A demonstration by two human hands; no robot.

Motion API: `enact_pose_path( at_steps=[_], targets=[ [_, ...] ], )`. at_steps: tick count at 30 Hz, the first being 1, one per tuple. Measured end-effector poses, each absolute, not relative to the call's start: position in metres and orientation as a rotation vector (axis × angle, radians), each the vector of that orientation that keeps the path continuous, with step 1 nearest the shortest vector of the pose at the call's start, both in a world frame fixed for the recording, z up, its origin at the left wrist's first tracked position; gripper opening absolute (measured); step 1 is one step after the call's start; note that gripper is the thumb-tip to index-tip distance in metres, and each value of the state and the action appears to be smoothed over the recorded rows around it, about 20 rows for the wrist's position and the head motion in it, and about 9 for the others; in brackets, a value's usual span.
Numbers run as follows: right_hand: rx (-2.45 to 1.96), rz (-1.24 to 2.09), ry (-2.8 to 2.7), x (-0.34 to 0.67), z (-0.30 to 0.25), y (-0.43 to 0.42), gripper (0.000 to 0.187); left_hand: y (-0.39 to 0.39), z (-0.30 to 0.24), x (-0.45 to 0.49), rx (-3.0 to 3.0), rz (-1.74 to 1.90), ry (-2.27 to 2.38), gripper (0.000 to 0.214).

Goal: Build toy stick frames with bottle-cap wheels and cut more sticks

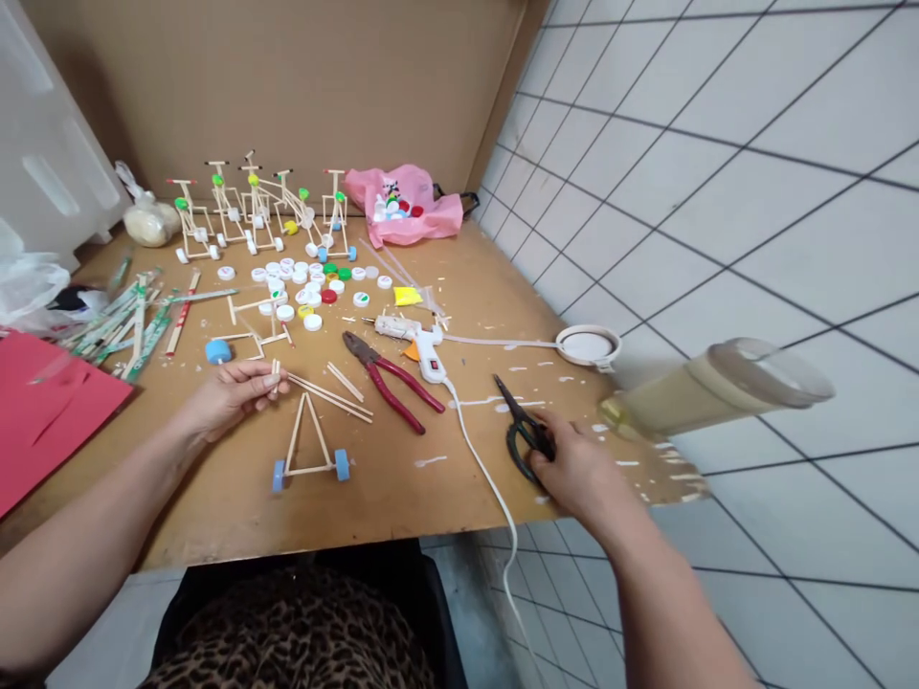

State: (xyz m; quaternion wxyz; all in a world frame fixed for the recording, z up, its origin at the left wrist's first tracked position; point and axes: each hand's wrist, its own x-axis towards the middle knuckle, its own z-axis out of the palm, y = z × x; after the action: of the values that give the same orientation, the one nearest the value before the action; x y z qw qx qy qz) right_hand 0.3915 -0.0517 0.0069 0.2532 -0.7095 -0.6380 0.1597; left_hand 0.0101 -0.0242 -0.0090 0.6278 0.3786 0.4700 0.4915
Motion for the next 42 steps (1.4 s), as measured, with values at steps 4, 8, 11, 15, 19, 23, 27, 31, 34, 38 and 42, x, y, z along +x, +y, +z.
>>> enact_pose_path(
  at_steps=[4, 8, 11, 15, 19, 23, 27, 31, 34, 38, 42],
  targets=[
    [-1.839, 0.75, -1.386, 0.363, 0.024, -0.057, 0.034, -0.024, -0.008, 0.009, 0.921, 1.116, 1.05, 0.024],
    [-1.478, 1.121, -1.274, 0.32, 0.041, -0.06, 0.042, -0.028, -0.004, 0.01, 0.991, 1.086, 1.018, 0.024],
    [-1.409, 1.162, -1.486, 0.284, 0.044, -0.049, 0.038, -0.031, 0.0, 0.009, 1.064, 1.056, 0.997, 0.024],
    [-1.226, 0.9, -1.932, 0.246, 0.039, -0.024, 0.033, -0.034, 0.005, 0.008, 1.152, 1.049, 0.984, 0.023],
    [-1.018, 0.612, -2.368, 0.228, 0.035, -0.01, 0.048, -0.034, 0.006, 0.008, 1.213, 1.054, 1.005, 0.017],
    [-1.0, 0.498, -2.454, 0.224, 0.032, -0.01, 0.047, -0.034, 0.004, 0.009, 1.246, 1.062, 1.025, 0.014],
    [-1.044, 0.476, -2.451, 0.222, 0.031, -0.018, 0.042, -0.036, 0.007, 0.011, 1.305, 1.091, 1.065, 0.017],
    [-1.097, 0.449, -2.436, 0.218, 0.028, -0.024, 0.038, -0.037, 0.01, 0.012, 1.372, 1.133, 1.083, 0.011],
    [-1.104, 0.437, -2.415, 0.216, 0.025, -0.023, 0.035, -0.037, 0.012, 0.013, 1.422, 1.145, 1.095, 0.008],
    [-1.107, 0.431, -2.401, 0.215, 0.021, -0.021, 0.033, -0.037, 0.012, 0.014, 1.469, 1.148, 1.098, 0.01],
    [-1.126, 0.466, -2.392, 0.214, 0.02, -0.021, 0.036, -0.037, 0.011, 0.015, 1.495, 1.149, 1.095, 0.013]
  ],
)
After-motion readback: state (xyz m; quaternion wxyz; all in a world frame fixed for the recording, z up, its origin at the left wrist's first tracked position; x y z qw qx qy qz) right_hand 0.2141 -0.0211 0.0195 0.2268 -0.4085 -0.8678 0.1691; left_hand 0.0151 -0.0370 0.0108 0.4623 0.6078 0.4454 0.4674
